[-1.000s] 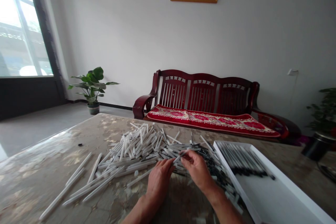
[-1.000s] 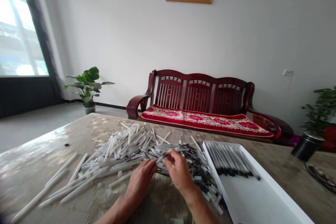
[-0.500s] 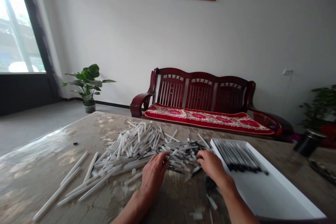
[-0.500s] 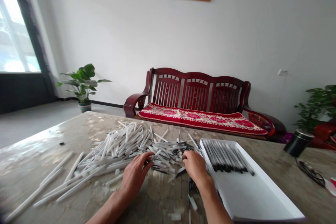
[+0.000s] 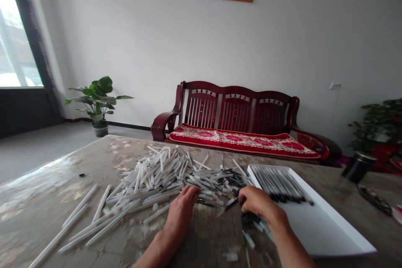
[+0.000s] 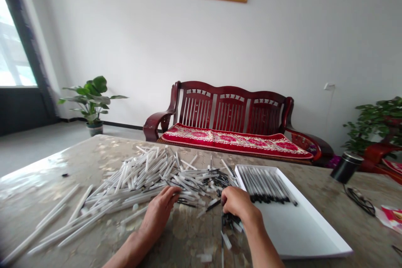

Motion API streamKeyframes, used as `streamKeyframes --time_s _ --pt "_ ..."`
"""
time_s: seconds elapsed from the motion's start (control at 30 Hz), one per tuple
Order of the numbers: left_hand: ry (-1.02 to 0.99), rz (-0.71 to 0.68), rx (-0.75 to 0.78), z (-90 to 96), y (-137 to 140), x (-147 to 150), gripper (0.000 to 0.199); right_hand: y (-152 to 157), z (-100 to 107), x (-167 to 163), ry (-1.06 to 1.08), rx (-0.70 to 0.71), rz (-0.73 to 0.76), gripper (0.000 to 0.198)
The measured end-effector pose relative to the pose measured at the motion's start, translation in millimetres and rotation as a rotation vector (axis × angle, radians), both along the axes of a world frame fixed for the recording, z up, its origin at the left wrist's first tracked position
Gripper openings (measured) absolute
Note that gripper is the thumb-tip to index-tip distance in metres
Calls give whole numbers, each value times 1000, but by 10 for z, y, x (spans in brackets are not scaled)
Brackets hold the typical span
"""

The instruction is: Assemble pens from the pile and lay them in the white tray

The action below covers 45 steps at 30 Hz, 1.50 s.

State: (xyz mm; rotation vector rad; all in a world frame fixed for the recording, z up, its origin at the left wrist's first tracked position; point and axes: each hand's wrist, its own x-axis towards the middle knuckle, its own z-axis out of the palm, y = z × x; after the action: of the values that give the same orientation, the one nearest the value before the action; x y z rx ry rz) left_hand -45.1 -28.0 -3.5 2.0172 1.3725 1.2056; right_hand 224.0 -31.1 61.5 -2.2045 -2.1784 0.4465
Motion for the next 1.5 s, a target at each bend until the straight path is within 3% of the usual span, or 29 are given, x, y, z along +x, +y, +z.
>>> streamKeyframes --time_s 0.13,0.3,0.4,0.57,0.83,0.97,1.1,1.3,1.5 --pt "-192 12 11 -11 58 2 21 -33 58 -30 -33 -7 22 36" --pt "-445 111 -177 -70 142 0 25 -29 46 -58 -75 -60 55 32" --pt "-655 84 -286 -74 155 17 31 -15 0 -101 -104 -50 70 29" --pt "-863 85 -320 29 115 37 41 -25 -15 -167 -165 -13 57 26" --pt "-910 22 -376 188 44 26 98 5 -86 -262 -74 150 56 22" --pt "-878 -30 -378 190 57 21 111 45 -118 -442 358 308 61 21" --pt "-877 -38 -371 154 88 15 116 -6 -138 -721 723 121 -1 19" --pt "-863 -19 -367 141 67 43 118 -155 -183 -1025 744 12 -24 20" --pt "-834 -12 -339 150 48 65 117 -127 -250 -1021 851 -101 -72 21"
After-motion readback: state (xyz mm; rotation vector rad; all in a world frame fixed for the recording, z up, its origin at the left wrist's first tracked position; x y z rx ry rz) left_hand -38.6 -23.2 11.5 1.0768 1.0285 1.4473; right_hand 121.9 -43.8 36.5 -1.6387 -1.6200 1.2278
